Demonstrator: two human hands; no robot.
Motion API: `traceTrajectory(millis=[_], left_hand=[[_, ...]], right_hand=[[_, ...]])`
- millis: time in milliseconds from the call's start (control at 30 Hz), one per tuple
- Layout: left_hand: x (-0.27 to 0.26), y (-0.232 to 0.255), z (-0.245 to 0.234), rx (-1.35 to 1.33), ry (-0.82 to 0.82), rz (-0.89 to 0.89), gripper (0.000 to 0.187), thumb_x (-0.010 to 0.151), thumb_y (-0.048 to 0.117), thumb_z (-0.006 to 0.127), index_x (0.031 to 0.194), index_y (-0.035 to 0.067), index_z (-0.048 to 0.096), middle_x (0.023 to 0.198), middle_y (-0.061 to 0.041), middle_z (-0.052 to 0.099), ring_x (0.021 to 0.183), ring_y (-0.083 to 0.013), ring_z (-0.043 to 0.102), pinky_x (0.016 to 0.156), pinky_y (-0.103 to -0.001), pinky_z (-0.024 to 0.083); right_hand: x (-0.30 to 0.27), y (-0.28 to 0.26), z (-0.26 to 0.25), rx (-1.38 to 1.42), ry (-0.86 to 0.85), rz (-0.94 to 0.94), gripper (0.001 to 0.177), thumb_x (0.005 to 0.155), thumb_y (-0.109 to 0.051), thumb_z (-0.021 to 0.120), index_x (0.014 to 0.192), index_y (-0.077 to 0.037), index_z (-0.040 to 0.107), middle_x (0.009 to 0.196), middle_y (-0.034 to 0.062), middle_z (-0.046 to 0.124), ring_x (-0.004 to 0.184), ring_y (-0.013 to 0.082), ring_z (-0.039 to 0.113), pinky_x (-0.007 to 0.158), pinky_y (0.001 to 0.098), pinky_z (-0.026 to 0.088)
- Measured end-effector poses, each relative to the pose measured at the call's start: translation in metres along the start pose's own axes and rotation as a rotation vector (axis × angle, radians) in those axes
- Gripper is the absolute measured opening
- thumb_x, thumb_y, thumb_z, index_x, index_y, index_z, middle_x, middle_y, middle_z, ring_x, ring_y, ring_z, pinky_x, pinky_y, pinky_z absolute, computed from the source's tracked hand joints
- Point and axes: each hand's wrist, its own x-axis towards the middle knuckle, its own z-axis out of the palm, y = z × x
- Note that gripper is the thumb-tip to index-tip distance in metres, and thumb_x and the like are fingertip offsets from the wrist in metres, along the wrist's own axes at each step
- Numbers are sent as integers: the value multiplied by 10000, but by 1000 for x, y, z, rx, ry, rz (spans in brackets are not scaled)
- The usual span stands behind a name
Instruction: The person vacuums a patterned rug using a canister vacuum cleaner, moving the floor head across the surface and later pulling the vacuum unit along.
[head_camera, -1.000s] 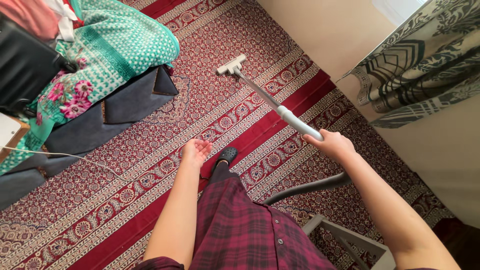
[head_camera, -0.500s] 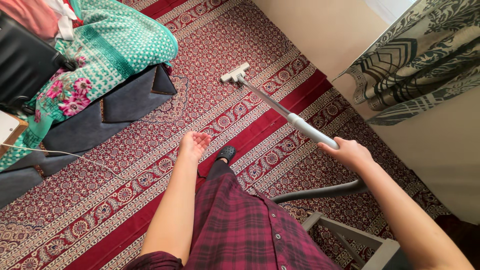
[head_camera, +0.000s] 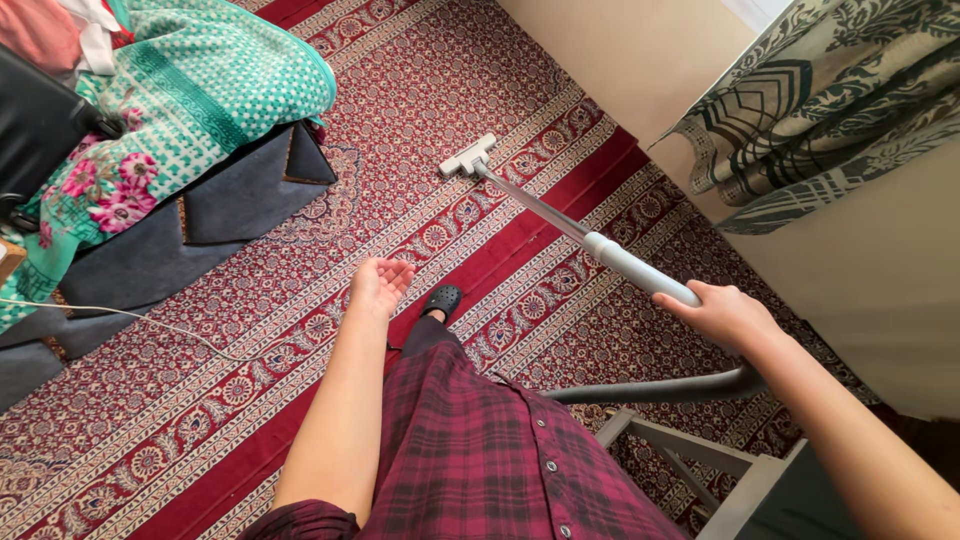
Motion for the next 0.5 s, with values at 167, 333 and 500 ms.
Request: traceTrajectory(millis=[167, 333, 500], left_hand=[[7, -6, -1, 4, -9, -24, 238, 838, 57, 536, 1036, -75, 540, 992, -193, 657, 914, -321, 704, 826, -396, 627], [10, -13, 5, 3, -32, -43, 245, 833, 47, 543, 1045, -75, 531, 993, -192, 664, 911, -316, 709, 824, -396, 628], [12, -22, 16, 29, -34, -57, 219, 828, 34, 543, 1017, -78, 544, 970, -202, 683, 883, -318, 722, 808, -388, 631]], right_hand=[[-18, 19, 4, -9, 2, 8, 732, 858, -795, 461, 1222, -205, 696, 937, 129, 794, 942, 300, 781, 843, 473, 598], [-35, 32, 10, -11, 0, 28, 753, 846, -800, 470, 1237, -199, 701, 969, 136, 795, 989, 323, 767, 877, 482, 588], [-56, 35, 6, 81, -48, 103, 800, 846, -805, 476, 1313, -192, 692, 950, 137, 799, 975, 316, 767, 869, 473, 581]])
